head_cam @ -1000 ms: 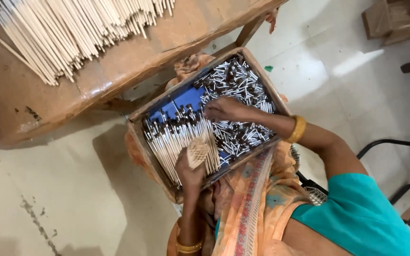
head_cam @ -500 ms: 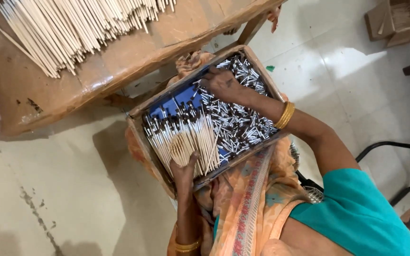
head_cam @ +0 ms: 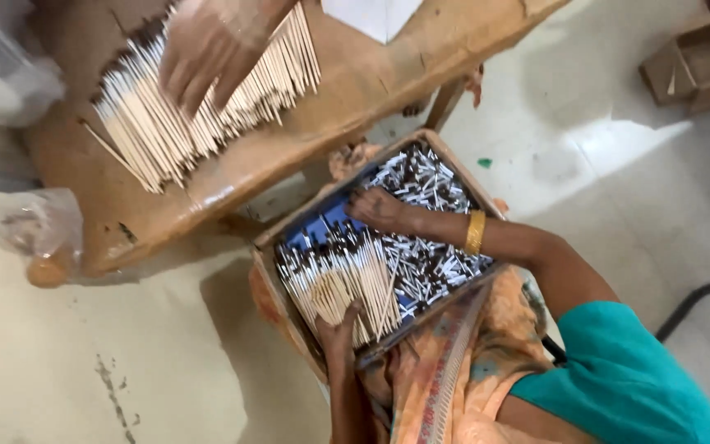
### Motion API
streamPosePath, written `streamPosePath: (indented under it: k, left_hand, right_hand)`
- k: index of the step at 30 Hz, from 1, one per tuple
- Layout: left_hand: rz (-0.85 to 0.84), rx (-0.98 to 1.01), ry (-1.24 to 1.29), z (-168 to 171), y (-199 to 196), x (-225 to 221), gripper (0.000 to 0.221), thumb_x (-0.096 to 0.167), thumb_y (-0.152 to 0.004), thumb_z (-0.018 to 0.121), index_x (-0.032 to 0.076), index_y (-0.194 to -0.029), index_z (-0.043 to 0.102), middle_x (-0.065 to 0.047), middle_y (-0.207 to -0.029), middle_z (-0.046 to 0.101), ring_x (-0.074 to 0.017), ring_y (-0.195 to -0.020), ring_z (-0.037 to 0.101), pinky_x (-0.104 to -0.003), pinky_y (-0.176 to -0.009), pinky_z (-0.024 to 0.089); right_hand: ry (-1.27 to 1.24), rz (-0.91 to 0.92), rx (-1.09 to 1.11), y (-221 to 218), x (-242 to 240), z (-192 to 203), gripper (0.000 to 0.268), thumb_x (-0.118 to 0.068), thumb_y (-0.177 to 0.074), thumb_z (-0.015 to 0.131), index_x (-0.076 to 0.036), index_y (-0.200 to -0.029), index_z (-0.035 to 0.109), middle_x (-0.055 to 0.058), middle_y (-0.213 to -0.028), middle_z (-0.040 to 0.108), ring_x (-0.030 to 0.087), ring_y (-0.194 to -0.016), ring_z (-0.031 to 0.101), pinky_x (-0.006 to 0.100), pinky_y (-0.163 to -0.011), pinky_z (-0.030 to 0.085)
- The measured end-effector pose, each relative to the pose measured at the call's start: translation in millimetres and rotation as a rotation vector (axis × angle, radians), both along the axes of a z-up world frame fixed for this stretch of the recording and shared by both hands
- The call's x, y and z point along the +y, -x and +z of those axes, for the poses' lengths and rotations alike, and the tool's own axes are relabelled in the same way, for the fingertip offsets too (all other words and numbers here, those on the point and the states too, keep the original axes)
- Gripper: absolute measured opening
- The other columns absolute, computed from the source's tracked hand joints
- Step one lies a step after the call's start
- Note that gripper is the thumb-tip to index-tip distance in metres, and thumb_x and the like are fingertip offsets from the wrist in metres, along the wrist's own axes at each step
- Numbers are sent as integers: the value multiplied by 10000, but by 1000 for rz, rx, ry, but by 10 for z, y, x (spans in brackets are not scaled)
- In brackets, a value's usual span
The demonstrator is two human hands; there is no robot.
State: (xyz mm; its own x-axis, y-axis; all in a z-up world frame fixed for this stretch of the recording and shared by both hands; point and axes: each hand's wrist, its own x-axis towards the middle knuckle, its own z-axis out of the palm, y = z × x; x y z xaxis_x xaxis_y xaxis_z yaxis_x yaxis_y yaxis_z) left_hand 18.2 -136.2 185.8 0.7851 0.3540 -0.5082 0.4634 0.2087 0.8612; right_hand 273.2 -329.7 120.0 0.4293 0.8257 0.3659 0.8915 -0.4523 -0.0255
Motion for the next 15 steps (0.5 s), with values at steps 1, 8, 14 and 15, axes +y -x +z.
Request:
streamPosePath:
  k: [1,8,14,15]
  left_hand:
    - [0,-31,-1,-21,-55,4,678,151,-758,854,-28,-1317,514,-187,-1206,703,-278,-1063,700,-387,-953,542]
    - [-78,-80,58,-85,-176,32,550,138,-787,844,-93,-1243,639,-178,-1094,748,-254,-943,717,-373,-855,559]
    - [-26,127,249,1046,-440,-434,625,93,-804,825,96,-1257,394,-208,-1085,763,-273,-916,742,-404,-813,606]
    - [-133,87,208,1720,-581,-617,613,98,-803,821,89,-1254,406,-204,-1081,762,-270,-914,741,-402,-813,605]
  right_hand:
    - [-1,0,-31,-24,-46,13,224,-137,-902,559,-16,-1078,627,156,-1000,643,279,-917,622,391,-773,570]
    - [359,-253,-362,-18,-260,186,307,-80,-950,553,-3,-1234,639,104,-952,574,213,-714,595,343,-585,515]
    - [-554,-178,835,441,-365,1197,142,-169,-917,710,-45,-983,733,115,-886,745,223,-771,706,336,-659,572]
    - [-748,-95,1229,503,-410,1330,157,-182,-1004,692,-33,-1018,738,112,-924,761,190,-783,704,294,-643,575]
